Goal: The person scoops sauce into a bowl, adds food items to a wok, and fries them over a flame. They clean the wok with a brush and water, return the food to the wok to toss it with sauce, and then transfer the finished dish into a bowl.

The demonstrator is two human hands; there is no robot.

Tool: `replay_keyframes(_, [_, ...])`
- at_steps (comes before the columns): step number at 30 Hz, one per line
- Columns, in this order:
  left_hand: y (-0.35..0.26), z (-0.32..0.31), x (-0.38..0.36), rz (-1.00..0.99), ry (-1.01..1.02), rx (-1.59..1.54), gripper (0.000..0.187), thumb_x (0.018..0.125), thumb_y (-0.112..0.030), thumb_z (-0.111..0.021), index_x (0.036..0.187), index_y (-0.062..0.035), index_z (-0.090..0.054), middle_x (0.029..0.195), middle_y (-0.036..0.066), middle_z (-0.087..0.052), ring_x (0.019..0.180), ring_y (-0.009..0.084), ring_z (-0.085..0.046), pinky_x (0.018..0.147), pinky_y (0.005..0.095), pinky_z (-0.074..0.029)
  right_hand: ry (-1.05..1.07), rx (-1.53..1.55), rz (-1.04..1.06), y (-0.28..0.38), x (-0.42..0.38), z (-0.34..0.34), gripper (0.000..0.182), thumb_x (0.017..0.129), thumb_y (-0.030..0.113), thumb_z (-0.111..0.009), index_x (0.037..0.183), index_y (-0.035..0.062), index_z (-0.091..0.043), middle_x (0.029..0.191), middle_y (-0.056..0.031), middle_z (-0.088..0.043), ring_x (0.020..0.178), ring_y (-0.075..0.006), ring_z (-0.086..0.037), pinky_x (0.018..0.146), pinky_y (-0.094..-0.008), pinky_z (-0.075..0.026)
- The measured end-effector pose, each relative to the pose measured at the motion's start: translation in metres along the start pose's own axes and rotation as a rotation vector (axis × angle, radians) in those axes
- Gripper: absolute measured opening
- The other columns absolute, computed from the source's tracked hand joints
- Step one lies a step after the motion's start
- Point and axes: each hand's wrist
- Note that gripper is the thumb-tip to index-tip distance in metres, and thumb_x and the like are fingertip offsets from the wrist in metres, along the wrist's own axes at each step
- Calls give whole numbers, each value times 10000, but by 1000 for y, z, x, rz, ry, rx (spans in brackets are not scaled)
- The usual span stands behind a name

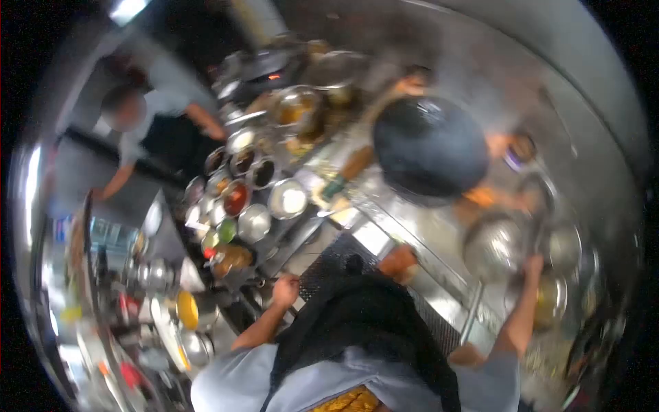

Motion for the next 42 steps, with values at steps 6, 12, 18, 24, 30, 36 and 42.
replay_keyframes(6, [-56,19,58,-200,-60,-120,199,835,-131,-574,974,-61,-698,979,176,-666,968,363,-620,869,432,-495,367,2663,-858,40,43,121,102,854,60,-664,874,62,-564,730,2,-517,617,-89,-483,535,-209,-464])
replay_keyframes(12, [-110,27,158,-553,-28,-122,185,864,-202,-593,946,-64,-686,979,181,-660,963,356,-619,837,466,-492,192,2689,-753,94,1,221,249,879,94,-635,1086,-29,-570,746,13,-506,621,-58,-452,539,-198,-449])
replay_keyframes(18, [-146,-18,310,-673,89,30,364,769,-78,-561,1115,-37,-669,1048,225,-675,970,361,-649,877,449,-504,-268,2342,-570,229,-59,338,484,847,105,-671,1209,-148,-473,784,9,-517,650,-48,-479,553,-156,-390])
replay_keyframes(24, [-181,-19,330,-447,363,526,655,883,-228,-477,1495,-98,-286,1246,289,-539,1115,416,-580,937,496,-481,38,2816,-916,371,-81,422,363,925,22,-466,1253,-130,-429,795,-44,-537,547,-59,-498,393,-206,-421])
replay_keyframes(30, [-169,-24,340,-407,491,476,783,883,-269,-533,1552,-151,-142,1310,302,-470,1136,442,-564,941,517,-476,269,2483,-1060,459,-98,421,198,910,107,-517,1102,74,-484,731,-19,-507,447,-84,-446,304,-236,-348])
replay_keyframes(36, [-127,-45,372,-399,477,-133,758,803,-186,-650,1465,-101,-291,1088,202,-591,880,313,-635,765,431,-532,292,1784,-869,462,-107,384,657,879,57,-548,1495,92,-323,652,-40,-519,442,-121,-455,395,-258,-415])
replay_keyframes(42, [-194,84,309,-498,271,-478,605,743,-44,-645,1314,-20,-447,986,90,-602,817,172,-592,737,299,-504,-255,693,-1000,367,-174,338,607,906,18,-514,1485,86,-344,776,-49,-554,575,-127,-505,509,-285,-443])
Point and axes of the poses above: each hand's wrist, its own x-axis towards the middle knuckle, its own z-axis out of the back of the hand, y = z × x
